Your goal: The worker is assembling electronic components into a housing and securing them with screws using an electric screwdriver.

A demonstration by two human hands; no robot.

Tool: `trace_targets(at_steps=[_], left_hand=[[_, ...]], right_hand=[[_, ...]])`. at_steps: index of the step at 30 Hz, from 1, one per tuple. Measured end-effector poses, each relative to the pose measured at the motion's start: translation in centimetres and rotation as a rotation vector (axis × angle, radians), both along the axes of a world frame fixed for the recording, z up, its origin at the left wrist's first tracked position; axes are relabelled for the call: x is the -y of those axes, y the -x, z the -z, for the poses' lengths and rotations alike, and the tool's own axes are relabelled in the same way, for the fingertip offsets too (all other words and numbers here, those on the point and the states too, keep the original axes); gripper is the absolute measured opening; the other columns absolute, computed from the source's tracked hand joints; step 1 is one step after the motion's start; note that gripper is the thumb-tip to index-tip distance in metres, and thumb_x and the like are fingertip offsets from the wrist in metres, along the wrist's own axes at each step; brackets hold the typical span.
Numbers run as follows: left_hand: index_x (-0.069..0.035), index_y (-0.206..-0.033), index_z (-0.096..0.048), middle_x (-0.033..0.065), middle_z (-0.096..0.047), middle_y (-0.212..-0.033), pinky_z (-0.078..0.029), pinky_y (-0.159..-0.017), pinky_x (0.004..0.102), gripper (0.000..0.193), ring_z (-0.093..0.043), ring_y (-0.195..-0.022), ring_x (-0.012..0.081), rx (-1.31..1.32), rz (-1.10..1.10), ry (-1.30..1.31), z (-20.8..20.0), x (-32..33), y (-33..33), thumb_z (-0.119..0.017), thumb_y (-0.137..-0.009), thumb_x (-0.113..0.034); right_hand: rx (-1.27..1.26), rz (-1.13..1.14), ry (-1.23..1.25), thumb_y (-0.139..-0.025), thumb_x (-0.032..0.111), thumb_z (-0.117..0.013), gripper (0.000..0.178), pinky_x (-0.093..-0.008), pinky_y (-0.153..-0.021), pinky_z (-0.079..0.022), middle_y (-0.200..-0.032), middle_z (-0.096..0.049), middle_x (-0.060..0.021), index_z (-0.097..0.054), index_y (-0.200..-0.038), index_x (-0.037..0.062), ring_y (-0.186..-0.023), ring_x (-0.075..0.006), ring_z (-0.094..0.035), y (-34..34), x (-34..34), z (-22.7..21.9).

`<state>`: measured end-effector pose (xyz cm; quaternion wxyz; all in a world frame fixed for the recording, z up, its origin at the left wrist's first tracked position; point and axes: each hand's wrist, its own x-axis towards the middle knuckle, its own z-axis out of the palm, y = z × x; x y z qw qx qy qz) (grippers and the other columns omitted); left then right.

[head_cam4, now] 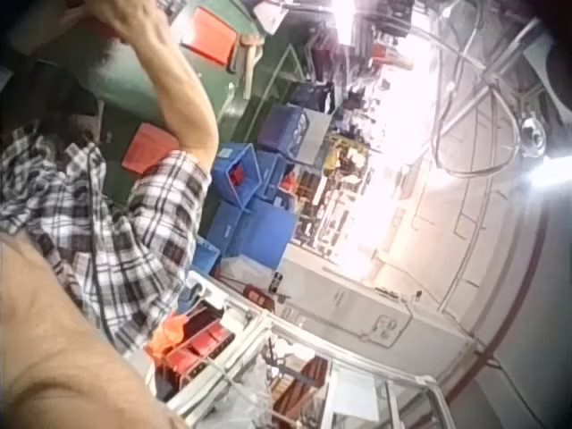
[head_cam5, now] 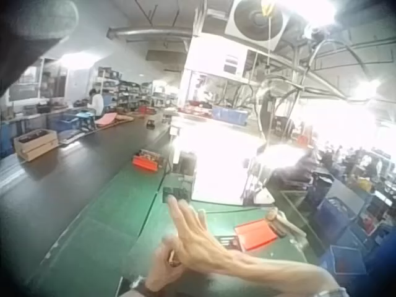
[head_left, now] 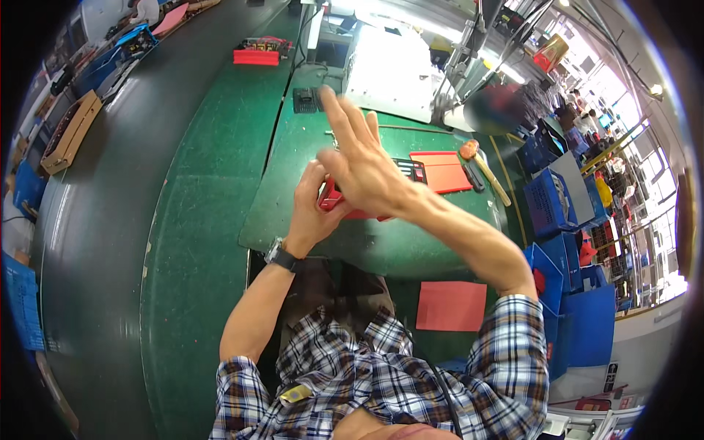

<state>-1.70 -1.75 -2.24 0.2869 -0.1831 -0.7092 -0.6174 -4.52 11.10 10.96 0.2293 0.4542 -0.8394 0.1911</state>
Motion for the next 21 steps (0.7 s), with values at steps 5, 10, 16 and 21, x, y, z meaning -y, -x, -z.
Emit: trace_targets(at_steps=[5,10,16,21], left_hand=[[-0.002,-0.118,-0.062,0.0116,-0.066,-0.096,-0.053,-0.071,0.0373,0.059,-0.064,-0.079,0.0242,-0.009,0.026,0.017,0.7,1.1,-0.4,-0.095,-0.072,-0.018],[-0.005,-0.115,-0.063,0.0155,-0.064,-0.098,-0.055,-0.076,0.0422,0.058,-0.066,-0.086,0.0369,-0.172,-0.188,0.393,-4.5,5.9,-3.9,-0.094,-0.069,-0.021],[-0.003,-0.124,-0.059,0.0205,-0.062,-0.114,-0.049,-0.096,0.0505,0.061,-0.058,-0.109,0.0435,-0.029,-0.9,1.089,-4.5,22.3,-11.6,-0.088,-0.078,-0.031],[-0.001,-0.131,-0.065,0.0229,-0.066,-0.13,-0.051,-0.101,0.0483,0.059,-0.062,-0.12,0.0417,0.456,-0.941,1.331,-0.9,31.8,-21.7,-0.068,-0.099,-0.051]], right_hand=[[0.307,-0.048,0.311,-0.113,0.027,-0.027,0.06,-0.0422,-0.13,-0.016,-0.17,-0.026,-0.0258,-0.022,-0.164,-0.0054,-0.159,-0.0367,-0.022,-1.0,-0.3,-4.4],[0.114,0.054,0.436,-0.114,0.031,-0.038,0.058,-0.0431,-0.127,-0.024,-0.163,-0.039,-0.0233,-0.033,-0.159,-0.004,-0.156,-0.0351,-0.031,2.3,-9.2,-1.5],[0.205,0.476,0.335,-0.108,0.021,-0.056,0.047,-0.0434,-0.121,-0.033,-0.148,-0.058,-0.0236,-0.053,-0.148,-0.0016,-0.147,-0.0378,-0.046,-1.0,-22.4,9.9],[0.143,1.061,0.571,-0.103,0.02,-0.064,0.037,-0.0391,-0.108,-0.048,-0.132,-0.069,-0.0222,-0.065,-0.134,-0.0001,-0.129,-0.0353,-0.064,-10.7,-37.0,19.9]])
